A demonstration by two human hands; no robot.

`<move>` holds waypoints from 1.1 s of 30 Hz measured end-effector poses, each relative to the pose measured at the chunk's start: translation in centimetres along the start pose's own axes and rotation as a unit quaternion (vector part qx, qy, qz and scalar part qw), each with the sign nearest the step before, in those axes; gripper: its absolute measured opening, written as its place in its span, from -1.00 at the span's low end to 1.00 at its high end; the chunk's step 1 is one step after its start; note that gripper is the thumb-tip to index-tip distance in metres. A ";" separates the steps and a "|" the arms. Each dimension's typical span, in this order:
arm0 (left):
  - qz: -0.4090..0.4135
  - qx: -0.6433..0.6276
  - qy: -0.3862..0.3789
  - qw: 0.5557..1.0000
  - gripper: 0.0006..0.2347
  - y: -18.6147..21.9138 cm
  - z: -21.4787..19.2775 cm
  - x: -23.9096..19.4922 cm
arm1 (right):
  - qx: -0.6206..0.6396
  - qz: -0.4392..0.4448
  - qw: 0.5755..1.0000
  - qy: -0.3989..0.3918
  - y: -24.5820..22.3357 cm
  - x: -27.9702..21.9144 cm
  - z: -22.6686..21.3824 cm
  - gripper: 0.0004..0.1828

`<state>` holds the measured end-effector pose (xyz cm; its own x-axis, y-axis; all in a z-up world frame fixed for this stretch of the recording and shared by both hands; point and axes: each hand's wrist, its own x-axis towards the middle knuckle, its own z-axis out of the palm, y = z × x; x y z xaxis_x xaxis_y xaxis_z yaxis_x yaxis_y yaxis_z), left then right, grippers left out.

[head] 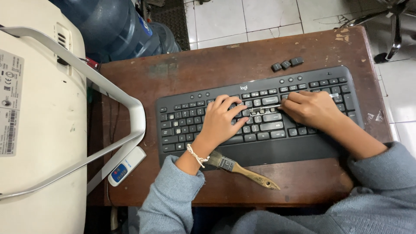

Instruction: The person cleans a computer keyboard using a paintbrush to sweep dust from between the keys. They then use a small metal tool to pry off several keycaps and place them on the table.

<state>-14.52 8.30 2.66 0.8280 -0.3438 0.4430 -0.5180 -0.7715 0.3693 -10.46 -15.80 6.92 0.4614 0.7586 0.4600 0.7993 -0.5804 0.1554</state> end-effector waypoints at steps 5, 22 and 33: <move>0.003 -0.002 -0.002 1.000 -0.80 -0.2 0.1 0.0 | 0.011 -0.011 1.000 0.022 0.1 -0.6 0.7 -0.97; -0.017 0.018 0.001 1.000 -0.83 0.7 0.4 0.0 | -0.030 -0.051 0.996 -0.068 0.6 -1.1 1.3 -0.91; 0.038 0.048 0.044 0.997 -0.80 1.0 0.2 1.1 | 0.059 0.063 0.990 -0.112 0.6 -0.7 1.8 -0.83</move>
<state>-14.10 7.04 3.36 0.7627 -0.3591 0.5379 -0.5529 -0.7935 0.2542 -9.61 -16.17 5.14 0.6241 0.7358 0.2627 0.7625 -0.6469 0.0003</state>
